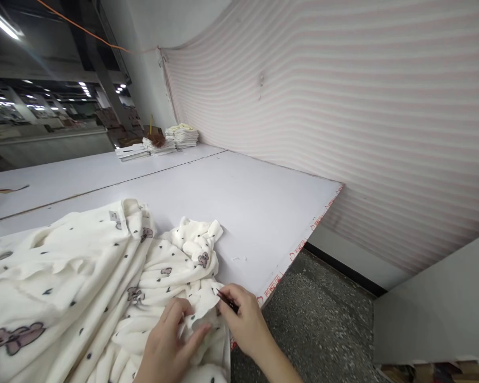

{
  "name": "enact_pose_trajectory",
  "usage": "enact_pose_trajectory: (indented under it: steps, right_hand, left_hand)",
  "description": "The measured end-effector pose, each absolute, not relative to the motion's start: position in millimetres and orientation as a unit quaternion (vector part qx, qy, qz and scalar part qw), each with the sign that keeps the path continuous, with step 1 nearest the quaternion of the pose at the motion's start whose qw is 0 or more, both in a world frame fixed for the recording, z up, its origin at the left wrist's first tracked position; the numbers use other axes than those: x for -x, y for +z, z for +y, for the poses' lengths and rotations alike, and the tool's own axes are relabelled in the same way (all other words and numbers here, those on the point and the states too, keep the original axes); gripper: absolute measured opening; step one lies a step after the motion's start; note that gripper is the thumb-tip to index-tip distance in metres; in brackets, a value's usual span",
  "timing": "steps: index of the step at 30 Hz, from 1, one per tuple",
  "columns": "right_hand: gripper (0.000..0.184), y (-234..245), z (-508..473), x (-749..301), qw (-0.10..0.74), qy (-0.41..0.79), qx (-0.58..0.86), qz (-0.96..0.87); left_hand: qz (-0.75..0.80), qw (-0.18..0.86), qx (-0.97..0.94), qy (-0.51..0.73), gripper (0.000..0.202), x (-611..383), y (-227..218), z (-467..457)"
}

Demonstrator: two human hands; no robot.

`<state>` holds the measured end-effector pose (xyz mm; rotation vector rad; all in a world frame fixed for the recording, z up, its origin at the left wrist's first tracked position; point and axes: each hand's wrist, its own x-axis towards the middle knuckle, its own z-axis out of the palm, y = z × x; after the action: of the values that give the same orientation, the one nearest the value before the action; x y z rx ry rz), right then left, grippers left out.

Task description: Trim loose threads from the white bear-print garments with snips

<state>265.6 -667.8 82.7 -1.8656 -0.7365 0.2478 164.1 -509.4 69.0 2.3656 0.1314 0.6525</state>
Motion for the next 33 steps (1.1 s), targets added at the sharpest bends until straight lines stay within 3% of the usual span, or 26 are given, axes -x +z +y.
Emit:
enact_pose_trajectory:
  steps: [4,6,9,12,20,28,33]
  right_hand:
    - [0.012,80.2,-668.5,-252.8,0.551,0.04,0.776,-0.305]
    - [0.012,80.1,-664.2,-249.8,0.561,0.021,0.772,-0.296]
    - [0.004,81.1,-651.5,-250.3,0.592,0.026,0.77,-0.237]
    - [0.011,80.4,-642.2,-250.7,0.642,0.077,0.73,-0.221]
    - [0.018,77.9,-642.8,-243.0,0.626,0.124,0.694,-0.334]
    - [0.032,64.4,-639.2,-236.4,0.502,-0.004,0.784,-0.365]
    - [0.028,52.4,-639.7,-235.9,0.5,-0.014,0.799,-0.335]
  left_hand:
    - [0.032,0.3,-0.89,0.341,0.018,-162.1,64.0,-507.9]
    - [0.021,0.37,-0.87,0.326,0.015,-161.5,64.9,-506.7]
    - [0.063,0.551,-0.814,0.173,0.006,-164.2,70.1,-503.4]
    - [0.115,0.672,-0.728,0.07,0.022,-169.4,75.0,-498.1]
    - [0.143,0.796,-0.588,0.028,0.029,-172.3,81.4,-496.8]
    - [0.126,0.732,-0.669,0.021,0.034,-175.4,77.4,-495.9]
    - [0.107,0.683,-0.722,0.015,0.03,-174.2,74.6,-498.0]
